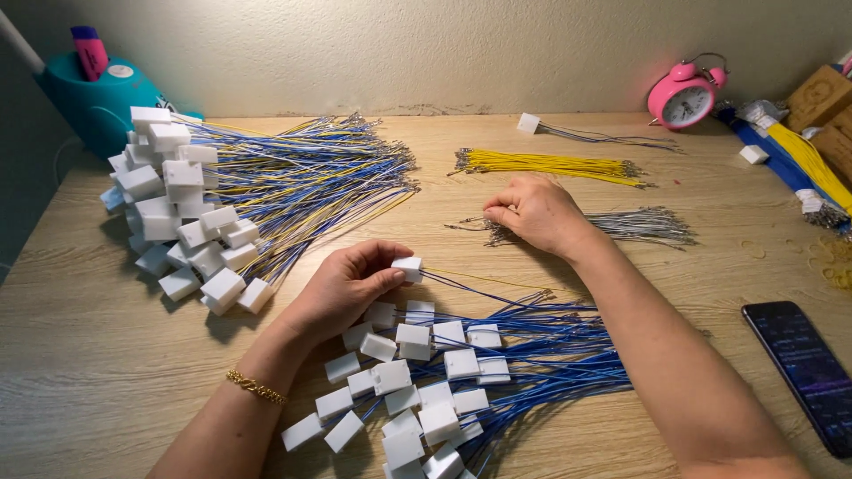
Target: The person assembles wire connectors by inserting the stripped ends of blue, yellow, and gray wires into white plastic blocks. They repeatedly pick up wires from piles on the table, insert them into the blocks, and place the finished assemblies back on the table.
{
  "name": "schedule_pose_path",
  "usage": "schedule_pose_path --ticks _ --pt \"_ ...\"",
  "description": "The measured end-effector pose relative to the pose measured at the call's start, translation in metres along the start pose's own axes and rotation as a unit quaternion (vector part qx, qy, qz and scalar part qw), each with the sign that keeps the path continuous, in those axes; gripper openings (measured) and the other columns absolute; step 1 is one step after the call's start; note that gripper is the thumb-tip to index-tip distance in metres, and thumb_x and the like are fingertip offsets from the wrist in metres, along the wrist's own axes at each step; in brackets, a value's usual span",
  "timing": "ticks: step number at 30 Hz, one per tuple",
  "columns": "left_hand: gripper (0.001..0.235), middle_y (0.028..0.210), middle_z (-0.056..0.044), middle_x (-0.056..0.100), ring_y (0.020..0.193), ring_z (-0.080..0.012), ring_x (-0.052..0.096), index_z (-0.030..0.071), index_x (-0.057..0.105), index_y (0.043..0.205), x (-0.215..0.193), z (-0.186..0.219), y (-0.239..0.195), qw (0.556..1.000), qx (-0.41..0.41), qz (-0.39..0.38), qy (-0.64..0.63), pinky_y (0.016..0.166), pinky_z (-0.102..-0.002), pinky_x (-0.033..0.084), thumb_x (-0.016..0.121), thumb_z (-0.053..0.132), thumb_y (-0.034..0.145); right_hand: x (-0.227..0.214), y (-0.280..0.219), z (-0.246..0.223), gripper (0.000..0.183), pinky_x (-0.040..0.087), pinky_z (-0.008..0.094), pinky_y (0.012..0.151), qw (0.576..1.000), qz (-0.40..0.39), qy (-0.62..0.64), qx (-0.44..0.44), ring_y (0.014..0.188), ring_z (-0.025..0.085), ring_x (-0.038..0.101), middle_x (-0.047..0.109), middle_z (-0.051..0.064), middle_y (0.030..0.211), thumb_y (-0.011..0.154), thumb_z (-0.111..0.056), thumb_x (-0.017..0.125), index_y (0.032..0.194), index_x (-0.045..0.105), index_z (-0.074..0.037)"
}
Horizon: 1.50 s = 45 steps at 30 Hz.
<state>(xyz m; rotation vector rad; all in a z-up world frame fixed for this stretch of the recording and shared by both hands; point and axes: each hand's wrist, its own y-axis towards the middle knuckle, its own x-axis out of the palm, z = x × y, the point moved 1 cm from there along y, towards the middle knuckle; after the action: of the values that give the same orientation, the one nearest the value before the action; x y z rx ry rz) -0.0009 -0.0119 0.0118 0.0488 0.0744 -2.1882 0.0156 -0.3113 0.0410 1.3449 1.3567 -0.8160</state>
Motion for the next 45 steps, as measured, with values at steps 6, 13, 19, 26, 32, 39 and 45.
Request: schedule_pose_path --ticks 6,13,19,26,32,39,45 --pt "0.033 0.097 -0.016 0.071 0.097 -0.0224 0.065 0.003 0.066 0.120 0.000 -0.001 0.001 1.000 -0.005 -0.003 -0.010 0.089 -0.035 0.053 0.066 0.008 0.088 0.020 0.026 -0.010 0.018 0.046 0.037 0.087 0.987 -0.039 -0.159 -0.011 0.095 0.020 0.064 0.067 -0.007 0.087 0.085 -0.052 0.059 0.082 0.072 -0.039" --pt "0.031 0.096 -0.014 0.070 0.096 -0.0211 0.063 0.003 0.066 0.120 0.000 0.002 0.000 1.000 -0.010 -0.008 -0.015 0.088 -0.034 0.053 0.066 0.008 0.089 0.034 0.039 -0.001 0.018 0.041 0.040 0.083 0.975 -0.046 -0.216 -0.007 0.090 0.022 0.064 0.066 -0.005 0.082 0.083 -0.045 0.061 0.075 0.069 -0.031" --pt "0.031 0.099 -0.018 0.070 0.097 -0.0241 0.064 0.002 0.066 0.120 -0.002 -0.002 0.002 1.000 -0.006 -0.011 -0.018 0.089 -0.036 0.053 0.065 0.007 0.089 0.001 0.026 -0.004 0.022 0.045 0.042 0.084 0.991 0.001 -0.134 -0.014 0.098 0.025 0.065 0.067 0.002 0.091 0.093 -0.040 0.052 0.089 0.066 -0.023" --pt "0.032 0.100 -0.017 0.070 0.097 -0.0239 0.066 0.001 0.065 0.121 0.001 -0.001 0.000 0.999 -0.001 -0.005 -0.039 0.087 -0.036 0.055 0.065 0.005 0.089 -0.033 -0.006 0.014 0.009 0.050 0.032 0.076 0.959 0.151 0.239 -0.003 0.075 0.016 0.061 0.063 0.005 0.074 0.102 -0.011 0.055 0.108 0.060 -0.011" --pt "0.032 0.104 -0.017 0.069 0.098 -0.0237 0.067 0.000 0.062 0.122 0.000 -0.001 -0.004 0.997 0.026 -0.006 -0.069 0.088 -0.035 0.055 0.063 0.005 0.090 -0.024 -0.038 -0.058 0.004 0.049 0.033 0.072 0.962 0.191 0.173 -0.086 0.077 0.023 0.060 0.059 0.009 0.080 0.097 -0.015 0.067 0.098 0.067 -0.011" --pt "0.032 0.104 -0.016 0.069 0.095 -0.0224 0.068 0.000 0.061 0.122 0.002 -0.008 0.002 0.996 0.042 -0.019 -0.082 0.087 -0.034 0.057 0.062 0.005 0.091 -0.001 -0.052 -0.108 0.010 0.053 0.033 0.062 0.980 0.143 0.037 -0.133 0.071 0.023 0.066 0.060 0.001 0.071 0.087 -0.025 0.070 0.080 0.066 -0.018" --pt "0.031 0.106 -0.018 0.068 0.096 -0.0253 0.068 0.001 0.060 0.123 -0.001 -0.011 0.006 0.996 0.034 -0.029 -0.077 0.087 -0.036 0.057 0.062 0.006 0.092 -0.006 -0.055 -0.108 0.011 0.053 0.032 0.062 0.985 0.123 0.050 -0.108 0.072 0.022 0.067 0.060 0.001 0.072 0.089 -0.025 0.068 0.080 0.065 -0.019"
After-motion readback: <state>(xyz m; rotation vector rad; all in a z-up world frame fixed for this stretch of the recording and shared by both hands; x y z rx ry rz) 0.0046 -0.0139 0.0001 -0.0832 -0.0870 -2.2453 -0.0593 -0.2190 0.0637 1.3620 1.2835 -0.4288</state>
